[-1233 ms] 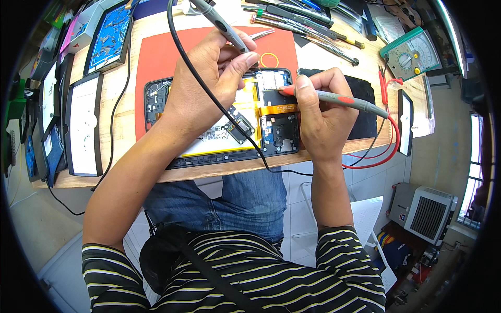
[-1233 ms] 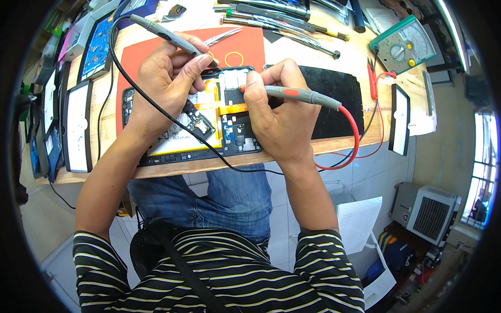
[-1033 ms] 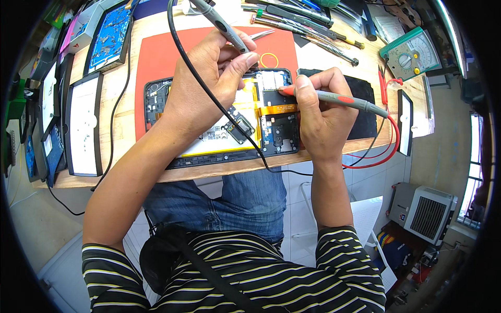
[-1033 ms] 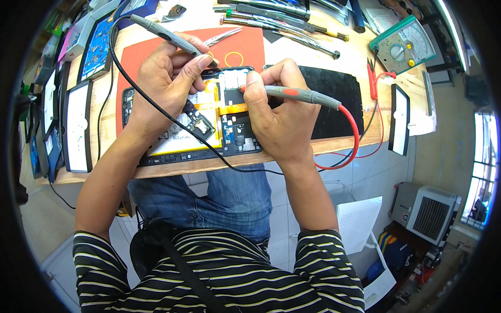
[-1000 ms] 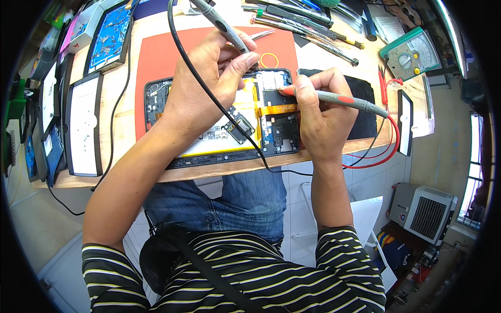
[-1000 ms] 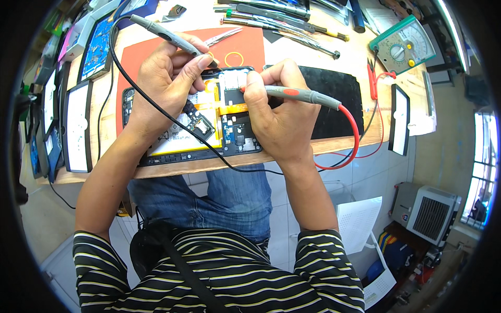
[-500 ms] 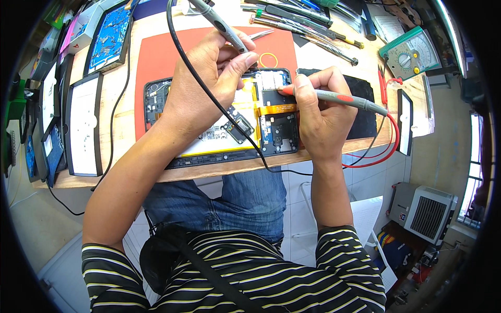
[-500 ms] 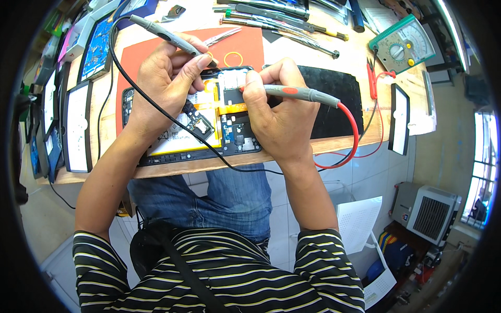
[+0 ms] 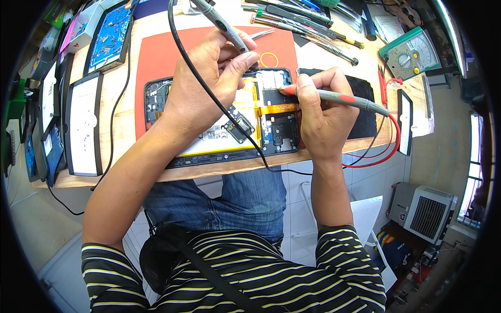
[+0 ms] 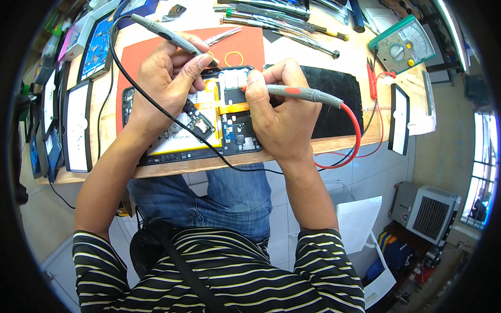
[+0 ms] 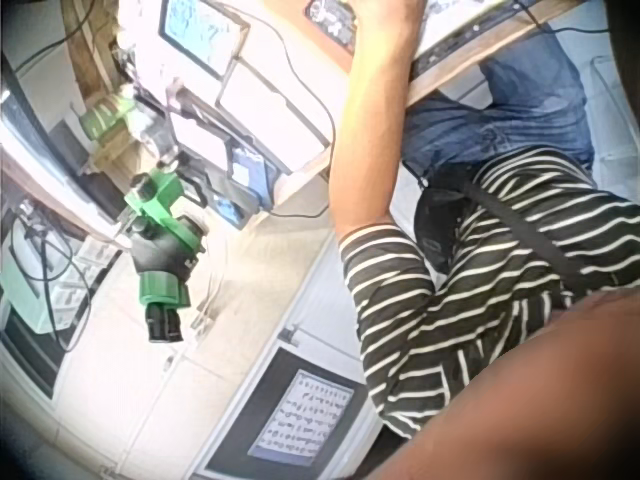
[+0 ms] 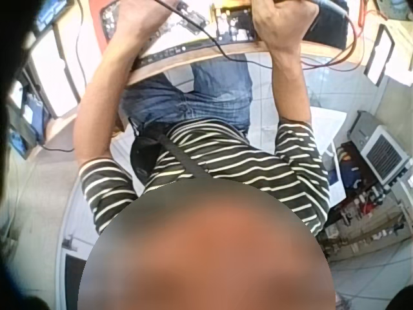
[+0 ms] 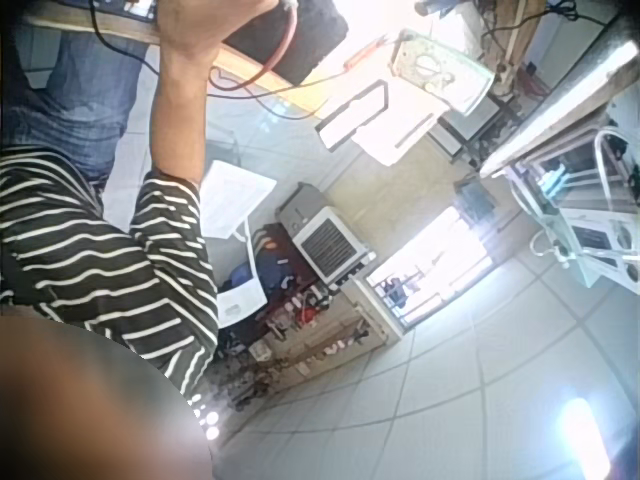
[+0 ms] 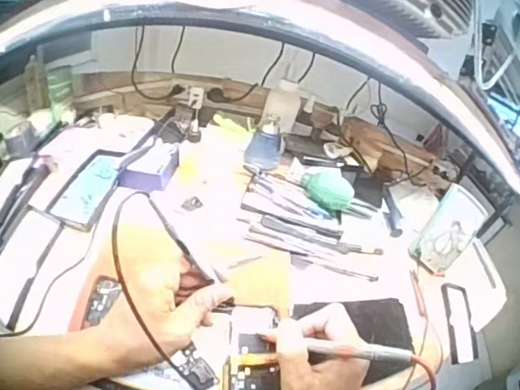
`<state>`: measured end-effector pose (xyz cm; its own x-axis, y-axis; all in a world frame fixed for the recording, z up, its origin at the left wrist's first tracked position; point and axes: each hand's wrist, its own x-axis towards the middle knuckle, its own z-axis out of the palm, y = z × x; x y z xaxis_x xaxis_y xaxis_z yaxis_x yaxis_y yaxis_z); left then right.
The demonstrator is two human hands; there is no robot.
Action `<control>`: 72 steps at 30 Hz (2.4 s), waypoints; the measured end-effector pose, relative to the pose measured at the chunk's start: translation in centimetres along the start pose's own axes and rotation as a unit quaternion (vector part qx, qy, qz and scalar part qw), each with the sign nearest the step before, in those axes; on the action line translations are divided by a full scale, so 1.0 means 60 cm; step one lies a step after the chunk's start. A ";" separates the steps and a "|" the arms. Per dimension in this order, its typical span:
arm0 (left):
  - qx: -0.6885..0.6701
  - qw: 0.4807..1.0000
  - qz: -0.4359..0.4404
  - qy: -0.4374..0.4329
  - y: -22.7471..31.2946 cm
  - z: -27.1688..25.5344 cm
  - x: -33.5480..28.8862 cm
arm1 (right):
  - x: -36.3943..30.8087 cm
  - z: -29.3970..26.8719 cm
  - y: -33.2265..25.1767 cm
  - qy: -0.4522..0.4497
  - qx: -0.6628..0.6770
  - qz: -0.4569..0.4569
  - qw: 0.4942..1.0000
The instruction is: The person uses a multimeter to test electrical continuity on a disassembled tablet. They place the probes on various points of the motherboard and ribbon cables while holding the device steady.
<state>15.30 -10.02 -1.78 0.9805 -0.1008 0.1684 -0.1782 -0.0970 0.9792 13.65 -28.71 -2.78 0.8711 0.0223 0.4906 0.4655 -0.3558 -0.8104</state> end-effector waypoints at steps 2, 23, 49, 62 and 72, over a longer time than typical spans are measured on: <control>0.003 1.000 0.001 0.000 0.000 0.000 0.000 | -0.002 -0.003 -0.004 0.002 -0.014 0.023 1.000; 0.007 1.000 0.001 0.000 0.000 0.000 0.000 | -0.001 -0.004 -0.008 0.000 -0.025 0.033 0.999; 0.003 1.000 -0.005 -0.004 0.000 -0.001 -0.001 | 0.000 -0.006 -0.008 -0.020 -0.021 0.036 0.999; -0.001 1.000 -0.002 0.010 0.001 0.003 -0.001 | 0.000 -0.006 -0.007 -0.020 -0.024 0.033 0.999; 0.008 1.000 0.005 -0.006 -0.001 -0.001 0.000 | 0.002 -0.004 -0.008 -0.017 -0.017 0.032 0.999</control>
<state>15.34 -9.94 -1.81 0.9777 -0.1131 0.1768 -0.1894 -0.1127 0.9754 13.50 -28.76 -2.23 0.9038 0.0309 0.4269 0.4041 -0.3899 -0.8275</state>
